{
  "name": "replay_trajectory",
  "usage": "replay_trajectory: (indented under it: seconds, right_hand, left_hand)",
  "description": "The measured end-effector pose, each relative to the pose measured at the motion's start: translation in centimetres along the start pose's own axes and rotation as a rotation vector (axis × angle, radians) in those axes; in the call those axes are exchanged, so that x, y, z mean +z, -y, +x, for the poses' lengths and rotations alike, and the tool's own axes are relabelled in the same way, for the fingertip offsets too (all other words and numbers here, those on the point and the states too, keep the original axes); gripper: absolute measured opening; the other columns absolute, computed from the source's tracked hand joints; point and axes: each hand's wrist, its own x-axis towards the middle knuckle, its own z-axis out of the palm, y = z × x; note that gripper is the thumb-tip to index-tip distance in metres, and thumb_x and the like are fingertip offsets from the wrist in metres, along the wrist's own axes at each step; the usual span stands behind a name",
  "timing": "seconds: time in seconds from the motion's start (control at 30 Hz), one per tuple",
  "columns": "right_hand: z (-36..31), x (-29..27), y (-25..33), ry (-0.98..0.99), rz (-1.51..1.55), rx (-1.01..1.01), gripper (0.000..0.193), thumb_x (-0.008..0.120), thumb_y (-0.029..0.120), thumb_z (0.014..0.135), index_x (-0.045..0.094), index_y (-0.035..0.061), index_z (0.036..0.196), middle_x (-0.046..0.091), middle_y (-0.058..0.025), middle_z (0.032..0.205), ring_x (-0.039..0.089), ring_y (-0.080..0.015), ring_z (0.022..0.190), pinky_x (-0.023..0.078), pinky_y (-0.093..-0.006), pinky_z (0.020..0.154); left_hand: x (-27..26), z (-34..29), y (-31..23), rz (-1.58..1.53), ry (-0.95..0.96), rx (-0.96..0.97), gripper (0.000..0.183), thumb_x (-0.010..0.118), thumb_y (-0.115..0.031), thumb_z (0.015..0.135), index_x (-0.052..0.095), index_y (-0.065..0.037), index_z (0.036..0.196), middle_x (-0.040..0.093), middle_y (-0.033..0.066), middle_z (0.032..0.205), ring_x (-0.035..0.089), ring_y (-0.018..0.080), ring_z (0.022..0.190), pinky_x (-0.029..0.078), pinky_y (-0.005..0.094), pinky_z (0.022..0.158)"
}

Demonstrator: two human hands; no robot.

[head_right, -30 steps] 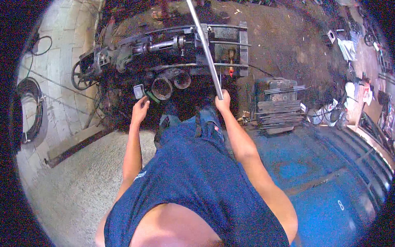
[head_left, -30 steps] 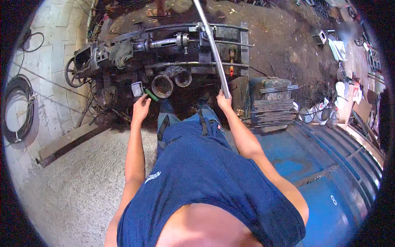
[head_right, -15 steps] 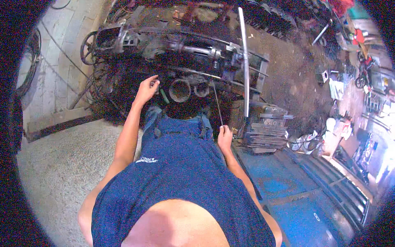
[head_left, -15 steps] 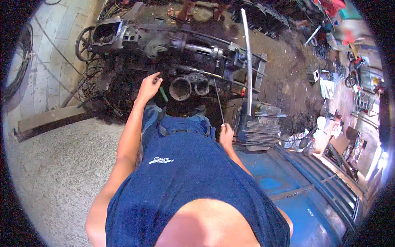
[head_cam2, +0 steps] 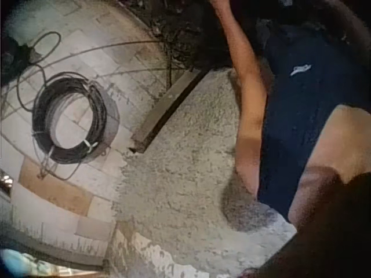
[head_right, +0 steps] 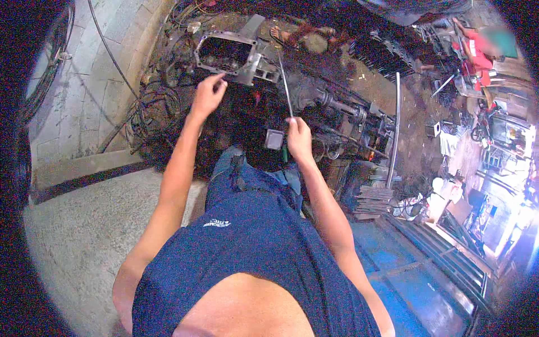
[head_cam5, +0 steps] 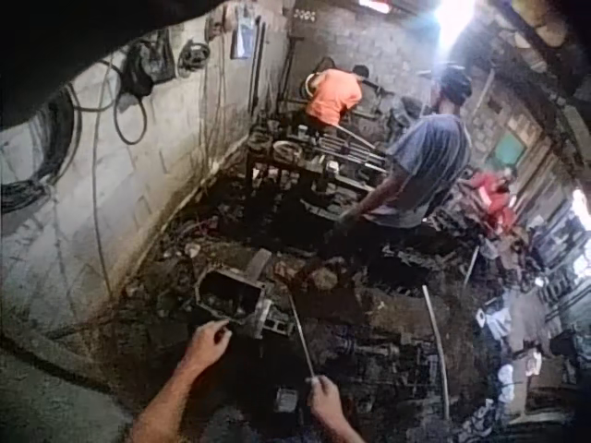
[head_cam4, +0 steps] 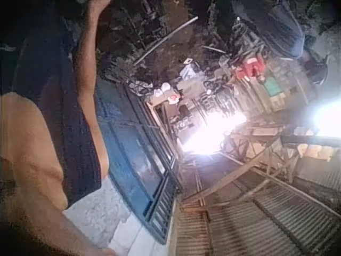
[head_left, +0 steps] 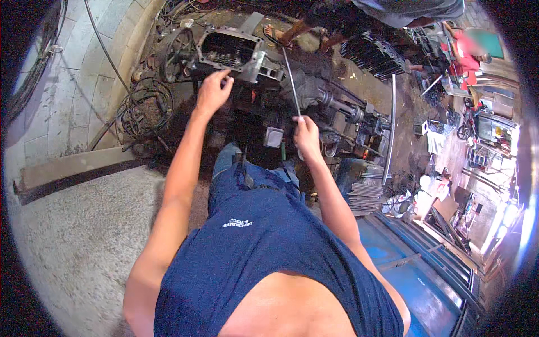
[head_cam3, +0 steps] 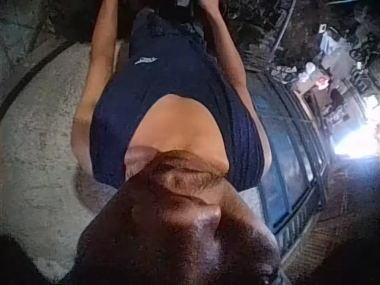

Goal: Clean and maintain an industrial metal-shaping machine using a brush and a cleaning rod.

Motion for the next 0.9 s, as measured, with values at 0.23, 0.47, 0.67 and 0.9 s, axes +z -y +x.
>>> replay_trajectory:
  seconds: [0.23,0.47,0.67,0.9]
  right_hand:
    - [1.7,11.0,9.6,0.143,0.296,0.289,0.026,0.044,0.023,0.096,0.059,0.0030,0.092,0.049,-0.0005,0.061,0.047,-0.0117,0.047,0.038,-0.0297,0.040]
    - [2.1,15.6,12.4,0.214,0.353,0.443,0.021,0.040,0.022,0.100,0.050,0.0075,0.088,0.039,0.0034,0.063,0.035,-0.0074,0.046,0.029,-0.0237,0.039]
    - [1.3,16.9,12.8,0.008,0.884,0.567,0.018,0.041,0.023,0.099,0.046,0.0119,0.085,0.033,0.0042,0.059,0.027,-0.0076,0.043,0.020,-0.0247,0.036]
    - [2.1,11.5,13.1,0.194,0.656,0.561,0.019,0.042,0.026,0.099,0.046,0.0109,0.087,0.033,0.0049,0.061,0.027,-0.0062,0.044,0.020,-0.0234,0.037]
  left_hand:
    - [-9.7,11.7,9.5,0.363,-0.342,0.109,0.041,0.063,-0.032,0.084,0.063,-0.003,0.113,0.062,0.0197,0.112,0.058,0.0361,0.105,0.047,0.0435,0.090]
    - [-11.4,19.0,19.3,0.271,0.251,-0.537,0.079,0.046,-0.069,0.083,0.058,-0.001,0.123,0.055,0.0268,0.125,0.051,0.0384,0.118,0.042,0.0459,0.097]
    - [-10.3,16.8,20.4,0.256,-0.042,-0.409,0.083,0.042,-0.071,0.084,0.066,0.006,0.103,0.063,0.0303,0.105,0.058,0.0454,0.104,0.043,0.0487,0.091]
    - [-10.3,11.8,16.1,0.037,-0.166,-0.321,0.062,0.049,-0.055,0.091,0.067,0.003,0.100,0.064,0.0276,0.090,0.060,0.0445,0.092,0.045,0.0493,0.081]
